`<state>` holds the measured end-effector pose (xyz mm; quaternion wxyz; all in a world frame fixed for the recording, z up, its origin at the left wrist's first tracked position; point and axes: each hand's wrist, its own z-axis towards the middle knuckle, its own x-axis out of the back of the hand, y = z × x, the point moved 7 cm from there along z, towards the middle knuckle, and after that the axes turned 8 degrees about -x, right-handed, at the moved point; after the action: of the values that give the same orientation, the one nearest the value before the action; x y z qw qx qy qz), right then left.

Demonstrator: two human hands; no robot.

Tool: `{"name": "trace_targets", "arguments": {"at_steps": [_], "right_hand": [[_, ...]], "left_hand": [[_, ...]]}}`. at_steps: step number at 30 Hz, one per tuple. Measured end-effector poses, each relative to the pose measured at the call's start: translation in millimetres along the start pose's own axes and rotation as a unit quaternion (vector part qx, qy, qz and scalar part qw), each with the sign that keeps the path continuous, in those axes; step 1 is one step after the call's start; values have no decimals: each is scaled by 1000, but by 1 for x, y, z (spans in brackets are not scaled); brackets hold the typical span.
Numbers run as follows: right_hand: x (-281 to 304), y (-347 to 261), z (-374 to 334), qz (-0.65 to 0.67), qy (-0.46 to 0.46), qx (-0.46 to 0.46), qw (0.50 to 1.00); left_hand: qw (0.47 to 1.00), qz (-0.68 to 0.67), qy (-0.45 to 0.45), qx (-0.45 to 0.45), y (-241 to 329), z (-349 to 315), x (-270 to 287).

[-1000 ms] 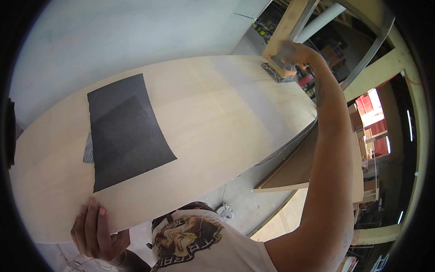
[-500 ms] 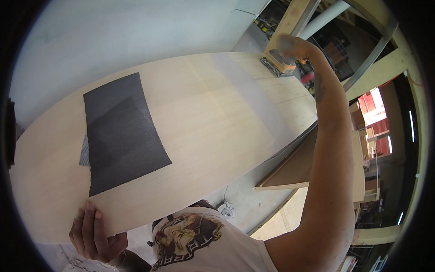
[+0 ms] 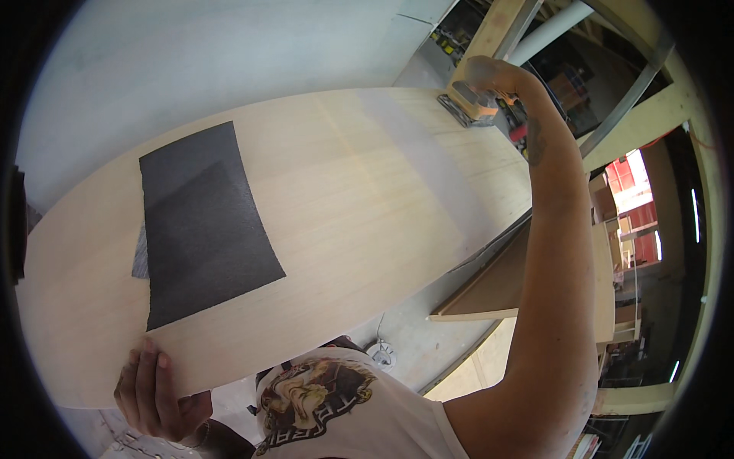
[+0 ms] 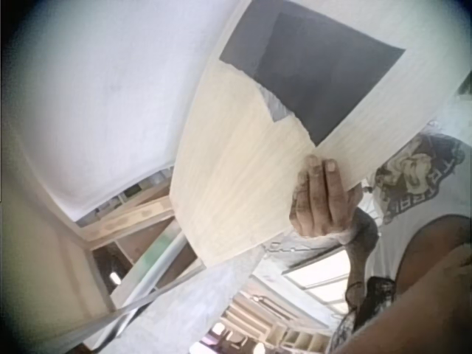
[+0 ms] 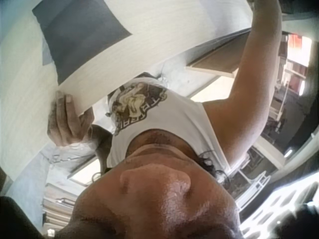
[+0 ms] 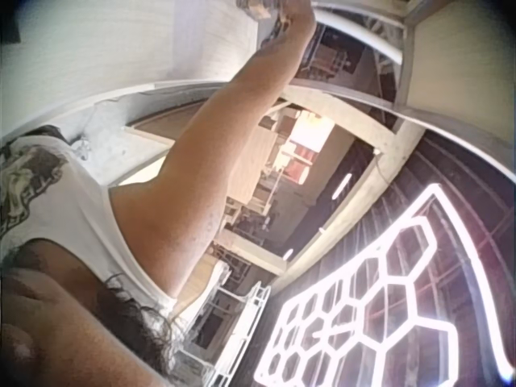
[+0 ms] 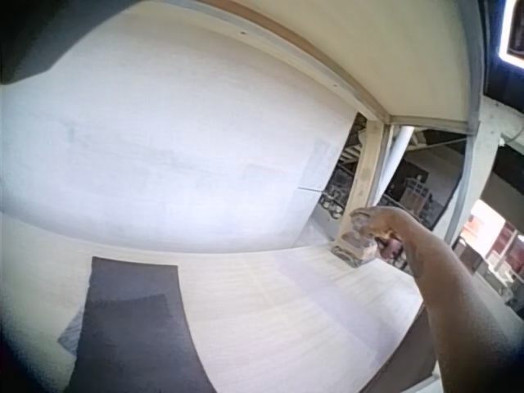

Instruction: The person sands the surface of a wooden shelf using an electric sander while holding the wood with their hand.

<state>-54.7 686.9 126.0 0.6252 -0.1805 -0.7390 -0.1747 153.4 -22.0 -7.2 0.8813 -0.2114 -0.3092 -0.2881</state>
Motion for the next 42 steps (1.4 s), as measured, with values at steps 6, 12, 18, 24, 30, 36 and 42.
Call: {"name": "trace_targets", "arguments": {"at_steps": [6,12,18,24,30,36,42], "right_hand": [[-1,2,6,-7,6,-10,1000],[-1,5,8,-19,-6,-14,1000],[-3,3,8,2,2,3,1000],[-3,4,10,-35,17,25,999],[-5,9,15,-10,-1,0,1000],[-4,3,6,4,14,15,1000],[-11,-29,19,23,15,15,1000]], "left_hand": [[1000,4,3,-1,-3,1,-1],[1000,4,4,-8,2,-1,-4],[999,-6,-27,-26,-1,-5,-3],[1000,-4,-7,-20,5,-1,-5],[1000,-1,-2,-9,6,0,-3],[999,-19,-25,-16,5,-1,3],[1000,-16,-11,-10,10,3,2]]}}
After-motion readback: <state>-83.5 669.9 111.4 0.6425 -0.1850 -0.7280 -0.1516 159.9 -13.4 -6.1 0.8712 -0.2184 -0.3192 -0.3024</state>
